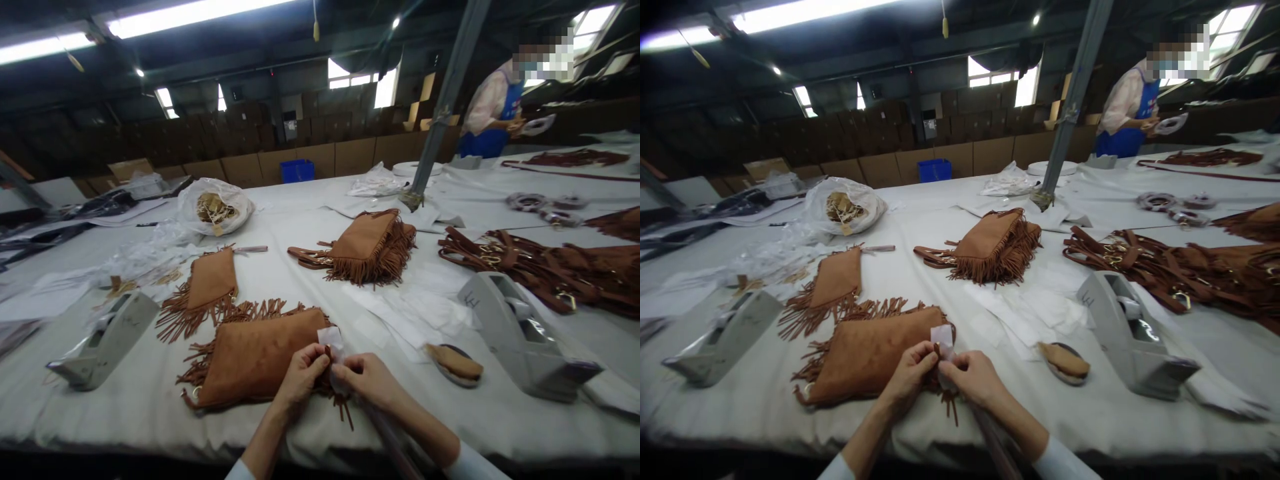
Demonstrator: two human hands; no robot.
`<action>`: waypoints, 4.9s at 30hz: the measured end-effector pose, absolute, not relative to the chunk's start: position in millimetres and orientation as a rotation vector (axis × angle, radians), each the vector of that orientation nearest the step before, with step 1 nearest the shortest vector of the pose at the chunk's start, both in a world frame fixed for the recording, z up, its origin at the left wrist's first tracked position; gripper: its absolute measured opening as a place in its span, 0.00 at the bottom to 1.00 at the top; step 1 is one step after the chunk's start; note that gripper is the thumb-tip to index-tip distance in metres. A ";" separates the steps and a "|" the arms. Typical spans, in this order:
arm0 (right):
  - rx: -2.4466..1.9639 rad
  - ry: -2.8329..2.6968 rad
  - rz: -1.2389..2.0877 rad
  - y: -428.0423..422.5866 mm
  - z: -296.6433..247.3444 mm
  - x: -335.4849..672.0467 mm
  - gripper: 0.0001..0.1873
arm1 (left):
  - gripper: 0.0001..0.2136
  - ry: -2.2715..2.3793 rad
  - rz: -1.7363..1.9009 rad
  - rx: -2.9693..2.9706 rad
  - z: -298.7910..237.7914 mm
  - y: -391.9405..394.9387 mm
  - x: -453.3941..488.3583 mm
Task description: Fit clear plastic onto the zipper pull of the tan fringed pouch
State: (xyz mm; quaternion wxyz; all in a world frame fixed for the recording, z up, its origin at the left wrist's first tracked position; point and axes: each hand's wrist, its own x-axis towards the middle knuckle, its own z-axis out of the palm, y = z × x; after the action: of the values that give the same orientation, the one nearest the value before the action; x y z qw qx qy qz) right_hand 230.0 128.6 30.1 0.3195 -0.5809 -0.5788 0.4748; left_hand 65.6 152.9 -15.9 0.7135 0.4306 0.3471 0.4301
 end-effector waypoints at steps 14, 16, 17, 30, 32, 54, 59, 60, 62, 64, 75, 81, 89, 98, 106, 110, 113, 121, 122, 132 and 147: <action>-1.160 -0.275 1.653 143.3 21.7 229.3 0.13 | 0.11 0.861 1.023 1.156 -2.3 143.9 73.3; -1.154 -0.259 1.652 143.0 23.3 225.2 0.13 | 0.11 0.879 1.027 1.175 -2.7 142.7 74.5; -1.150 -0.275 1.644 142.4 24.6 223.6 0.14 | 0.11 0.883 1.028 1.176 -3.1 142.2 74.9; -1.282 -0.581 1.381 140.1 23.8 221.8 0.21 | 0.10 0.904 1.047 1.266 -6.0 141.8 76.6; -1.296 -0.625 1.364 140.6 20.7 222.1 0.22 | 0.10 0.909 1.046 1.276 -4.6 141.5 76.5; -1.467 -1.462 1.021 128.9 34.4 225.1 0.17 | 0.18 1.059 0.978 1.339 8.5 132.6 70.4; -1.351 -1.649 1.008 112.6 36.3 222.7 0.08 | 0.19 0.979 0.907 1.530 16.7 117.5 63.0; -1.340 -1.670 0.966 108.6 34.9 222.3 0.07 | 0.20 0.977 0.938 1.537 17.4 112.8 60.3; -1.301 -1.735 0.858 100.3 29.3 221.7 0.07 | 0.21 1.076 1.069 1.433 17.6 101.7 53.7; -1.222 -1.825 0.715 92.4 20.1 221.2 0.08 | 0.20 1.238 1.117 1.142 17.5 88.9 47.2; -0.935 -2.112 0.408 72.8 -8.2 226.6 0.22 | 0.20 0.945 0.627 0.544 19.0 59.0 59.7; -1.150 -1.994 0.463 83.0 -11.5 234.5 0.25 | 0.19 0.995 0.748 0.427 14.2 58.8 68.8; -1.070 -2.021 0.372 81.8 -20.7 219.6 0.22 | 0.22 1.058 0.861 0.525 4.1 53.7 79.8; -1.258 -2.176 0.747 84.3 8.8 209.3 0.11 | 0.22 1.201 0.697 0.829 1.4 32.4 42.2; -1.162 -2.304 0.887 63.1 5.3 206.4 0.13 | 0.27 1.198 0.740 0.703 -7.3 4.8 13.8; -1.171 -2.309 0.796 61.3 -0.5 205.1 0.13 | 0.27 1.195 0.785 0.638 -3.8 14.7 26.4; -1.181 -2.304 0.742 61.0 -1.9 202.8 0.13 | 0.28 1.201 0.840 0.540 -4.6 19.5 36.2; -1.253 -1.995 0.628 39.0 9.3 202.7 0.12 | 0.21 1.200 1.111 0.374 -11.5 22.2 41.5; -1.287 -1.915 0.707 32.7 11.0 200.7 0.12 | 0.20 1.207 1.135 0.391 -11.8 22.9 40.0; -1.423 -0.827 1.866 30.0 -20.8 140.5 0.28 | 0.21 1.346 1.094 0.646 -16.5 28.9 25.1; -1.318 -0.715 1.885 31.0 -17.3 135.8 0.26 | 0.18 1.150 1.183 0.216 -20.0 -8.4 31.9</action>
State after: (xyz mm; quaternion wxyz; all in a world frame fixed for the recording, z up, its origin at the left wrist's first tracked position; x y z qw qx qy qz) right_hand 135.8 31.0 -17.3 0.3583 -0.5109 -0.2773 0.7305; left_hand 31.9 -8.4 -20.0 0.6735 0.0958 0.5109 0.5255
